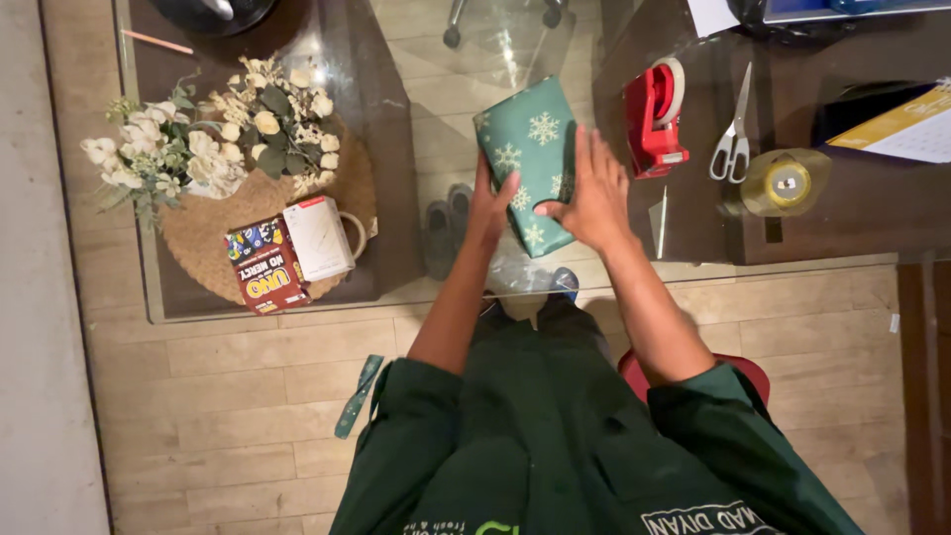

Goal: The person wraps a rectangular box with green snowflake-patterned wrapping paper. They fold the paper around the box, secure it with tape, trim excess paper with scissors, and apply a gold ribbon across the top.

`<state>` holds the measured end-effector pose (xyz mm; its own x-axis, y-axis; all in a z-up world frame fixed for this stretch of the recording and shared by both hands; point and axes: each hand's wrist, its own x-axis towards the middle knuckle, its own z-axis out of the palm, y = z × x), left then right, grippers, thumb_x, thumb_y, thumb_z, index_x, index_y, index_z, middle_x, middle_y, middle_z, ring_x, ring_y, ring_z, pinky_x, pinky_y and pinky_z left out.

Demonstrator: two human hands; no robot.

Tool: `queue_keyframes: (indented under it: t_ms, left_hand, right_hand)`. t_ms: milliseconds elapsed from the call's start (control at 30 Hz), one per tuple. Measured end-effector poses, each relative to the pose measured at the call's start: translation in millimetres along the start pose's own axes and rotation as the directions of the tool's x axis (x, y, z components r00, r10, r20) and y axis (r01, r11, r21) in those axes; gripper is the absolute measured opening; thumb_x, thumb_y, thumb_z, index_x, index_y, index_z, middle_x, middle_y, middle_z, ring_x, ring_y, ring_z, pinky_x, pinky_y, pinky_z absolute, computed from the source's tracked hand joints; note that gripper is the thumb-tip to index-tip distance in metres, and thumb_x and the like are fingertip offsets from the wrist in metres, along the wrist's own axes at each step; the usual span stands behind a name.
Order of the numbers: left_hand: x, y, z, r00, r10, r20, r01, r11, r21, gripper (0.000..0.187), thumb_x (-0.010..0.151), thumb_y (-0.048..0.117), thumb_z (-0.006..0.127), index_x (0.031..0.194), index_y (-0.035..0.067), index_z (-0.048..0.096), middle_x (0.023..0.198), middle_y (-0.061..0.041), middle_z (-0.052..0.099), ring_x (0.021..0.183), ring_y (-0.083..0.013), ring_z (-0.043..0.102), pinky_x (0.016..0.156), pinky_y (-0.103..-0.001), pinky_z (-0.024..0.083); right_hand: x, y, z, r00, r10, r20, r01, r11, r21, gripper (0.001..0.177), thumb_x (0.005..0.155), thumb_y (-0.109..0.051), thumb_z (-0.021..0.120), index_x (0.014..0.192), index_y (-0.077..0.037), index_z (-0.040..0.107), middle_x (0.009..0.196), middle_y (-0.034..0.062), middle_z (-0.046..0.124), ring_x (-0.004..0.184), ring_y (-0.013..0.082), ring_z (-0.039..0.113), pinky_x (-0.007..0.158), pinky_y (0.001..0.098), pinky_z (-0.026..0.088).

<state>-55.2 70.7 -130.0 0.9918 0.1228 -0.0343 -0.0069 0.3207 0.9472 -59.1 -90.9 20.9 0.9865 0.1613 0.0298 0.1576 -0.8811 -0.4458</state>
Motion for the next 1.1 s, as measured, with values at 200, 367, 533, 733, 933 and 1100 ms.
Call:
queue_keyframes:
  t_ms: [200, 367, 533, 733, 933, 1100]
  left_hand:
    - [26.3, 8.5, 18.1, 0.991, -0.079, -0.106, 0.088, 0.993, 0.081, 0.071, 0.092, 0.020, 0.070, 0.153, 0.003, 0.038, 0.135, -0.012, 0.062, 0.121, -0.0229, 0.060, 0.105, -0.036, 0.048]
    - [32.1, -57.3, -9.3, 0.999, -0.047, -0.015, 0.043, 0.979, -0.197, 0.060, 0.097, 0.008, 0.068, 0.152, 0.002, 0.045, 0.141, -0.011, 0.061, 0.129, -0.0219, 0.058, 0.111, -0.035, 0.045]
    - [18.3, -91.1, -18.5, 0.974, -0.196, -0.115, 0.196, 0.981, -0.011, 0.061, 0.095, 0.008, 0.066, 0.153, 0.002, 0.047, 0.143, -0.011, 0.060, 0.128, -0.0225, 0.059, 0.108, -0.036, 0.046]
    - [-6.1, -50.7, -0.4, 0.995, -0.074, -0.064, 0.070, 0.996, -0.060, 0.076, 0.096, 0.018, 0.073, 0.158, -0.004, 0.034, 0.149, -0.018, 0.053, 0.135, -0.0261, 0.052, 0.113, -0.037, 0.041]
    - [-12.7, -6.3, 15.8, 0.999, 0.054, -0.010, -0.050, 0.970, 0.237, 0.084, 0.091, 0.019, 0.076, 0.159, -0.001, 0.032, 0.151, -0.022, 0.052, 0.138, -0.0302, 0.053, 0.115, -0.039, 0.042]
    - [-17.1, 16.4, 24.3, 0.994, 0.064, -0.092, -0.007, 0.853, 0.521, 0.073, 0.097, 0.023, 0.067, 0.159, 0.003, 0.033, 0.155, -0.025, 0.049, 0.140, -0.0379, 0.053, 0.114, -0.040, 0.044]
  right_hand:
    - [0.7, 0.5, -15.6, 0.999, -0.019, 0.049, 0.005, 0.960, 0.281, 0.123, 0.070, -0.022, 0.093, 0.165, -0.005, 0.015, 0.156, 0.0273, 0.044, 0.142, 0.0468, 0.047, 0.111, 0.0483, 0.043]
    - [-24.8, -9.2, -20.8, 0.998, 0.016, 0.065, -0.029, 0.979, 0.200, 0.104, 0.081, -0.018, 0.087, 0.166, -0.011, 0.027, 0.139, 0.0247, 0.056, 0.127, 0.0424, 0.055, 0.110, 0.0484, 0.045]
    - [-19.5, -19.1, 4.0, 0.959, -0.284, 0.009, 0.277, 0.941, 0.196, 0.091, 0.078, -0.010, 0.080, 0.155, -0.006, 0.033, 0.144, 0.0253, 0.056, 0.131, 0.0431, 0.050, 0.106, 0.0516, 0.040]
    - [-14.9, 12.3, 23.6, 0.992, -0.082, 0.092, 0.040, 0.919, 0.393, 0.068, 0.091, -0.006, 0.071, 0.154, -0.009, 0.045, 0.140, 0.0215, 0.060, 0.129, 0.0384, 0.056, 0.111, 0.0434, 0.045]
    - [1.8, 85.9, 26.1, 0.960, 0.102, -0.259, -0.027, 0.960, 0.279, 0.062, 0.095, -0.013, 0.071, 0.150, -0.002, 0.047, 0.139, 0.0235, 0.063, 0.130, 0.0400, 0.058, 0.110, 0.0426, 0.045]
    - [-3.5, 113.1, 54.1, 0.931, 0.312, 0.188, -0.358, 0.690, 0.629, 0.063, 0.098, -0.029, 0.071, 0.147, 0.001, 0.047, 0.136, 0.0201, 0.066, 0.126, 0.0267, 0.063, 0.108, 0.0355, 0.046]
